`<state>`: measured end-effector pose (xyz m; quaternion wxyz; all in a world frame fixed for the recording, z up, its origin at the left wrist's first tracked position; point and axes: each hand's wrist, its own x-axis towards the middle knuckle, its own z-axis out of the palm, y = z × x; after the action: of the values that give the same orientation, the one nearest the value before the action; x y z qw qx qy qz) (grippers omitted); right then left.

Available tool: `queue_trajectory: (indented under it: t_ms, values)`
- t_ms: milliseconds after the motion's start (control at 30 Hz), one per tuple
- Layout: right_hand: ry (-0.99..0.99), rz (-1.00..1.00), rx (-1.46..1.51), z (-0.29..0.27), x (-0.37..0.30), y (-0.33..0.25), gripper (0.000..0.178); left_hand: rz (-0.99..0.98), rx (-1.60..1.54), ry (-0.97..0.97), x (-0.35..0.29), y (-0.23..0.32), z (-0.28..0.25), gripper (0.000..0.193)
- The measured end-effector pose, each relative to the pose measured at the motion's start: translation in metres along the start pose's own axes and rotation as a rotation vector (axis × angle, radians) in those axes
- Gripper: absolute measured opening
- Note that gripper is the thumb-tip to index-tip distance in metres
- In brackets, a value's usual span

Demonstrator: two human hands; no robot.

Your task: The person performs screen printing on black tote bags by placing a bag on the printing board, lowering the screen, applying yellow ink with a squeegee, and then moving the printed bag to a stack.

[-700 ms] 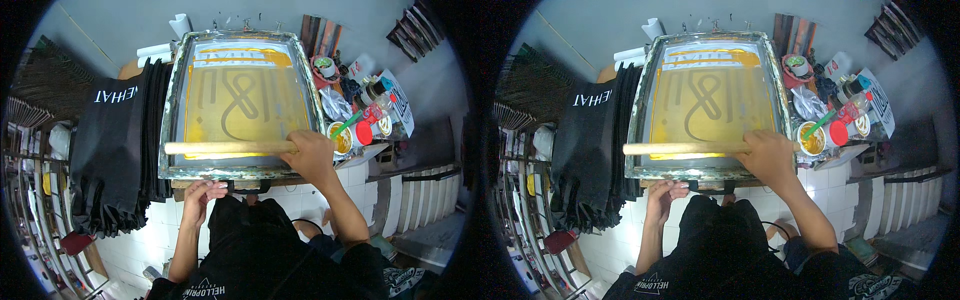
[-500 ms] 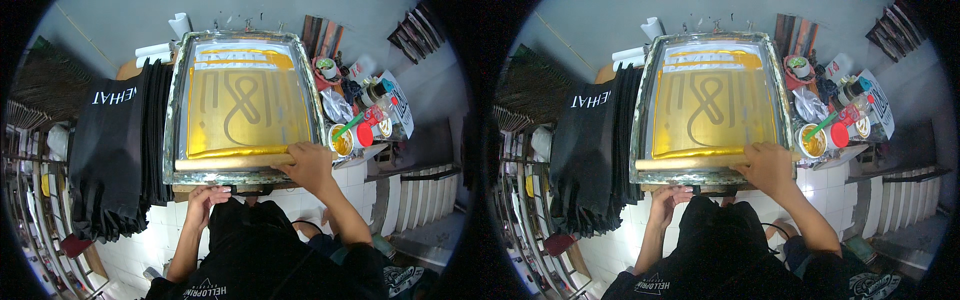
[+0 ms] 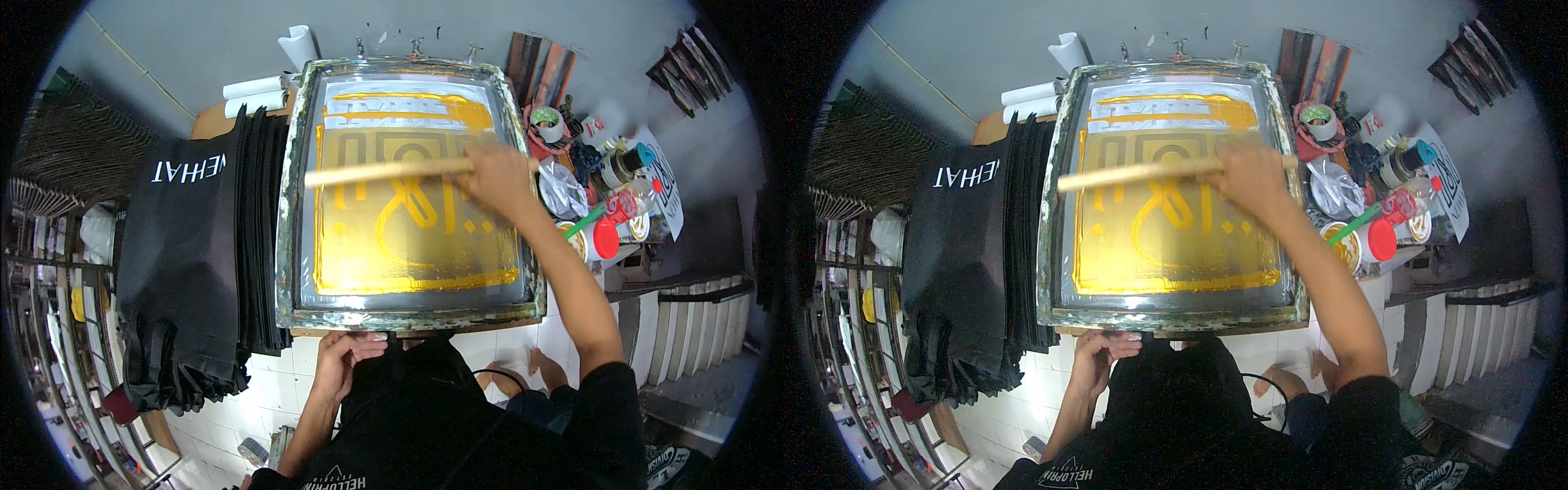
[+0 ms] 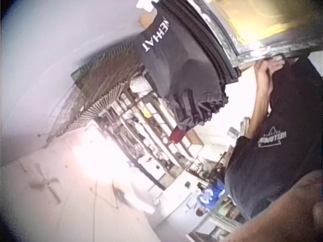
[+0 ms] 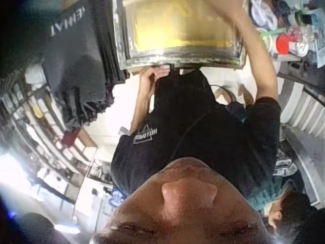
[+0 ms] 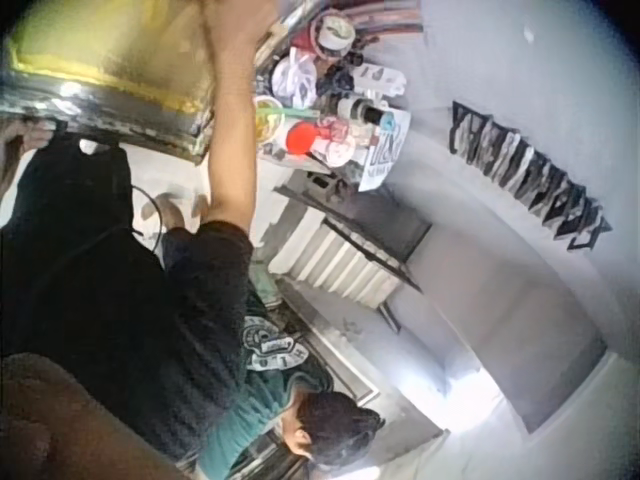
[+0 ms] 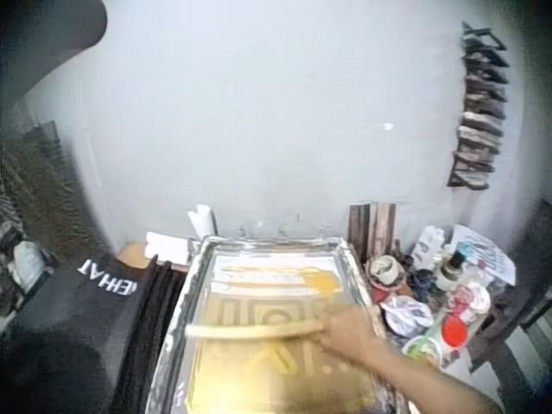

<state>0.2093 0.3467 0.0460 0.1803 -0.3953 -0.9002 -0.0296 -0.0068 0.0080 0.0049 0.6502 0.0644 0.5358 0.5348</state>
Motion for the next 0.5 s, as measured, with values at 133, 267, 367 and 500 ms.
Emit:
queue_trajectory:
  t_ms: [133,267,367,500]
  values:
    - [-0.173,0.094,-0.082,0.002,0.077,0.029,0.058,-0.079,-0.054,0.002,0.0,0.009,0.005,0.038]
    - [-0.24,0.151,-0.102,-0.003,0.127,0.043,0.071,-0.207,-0.293,0.006,0.0,0.007,0.001,0.041]
    - [-0.169,0.167,-0.09,0.003,0.142,0.058,0.072,-0.258,-0.395,-0.027,0.001,0.006,-0.003,0.044]
    - [-0.181,0.136,-0.131,0.017,0.152,0.064,0.072,-0.288,-0.322,-0.05,-0.001,0.01,-0.005,0.042]
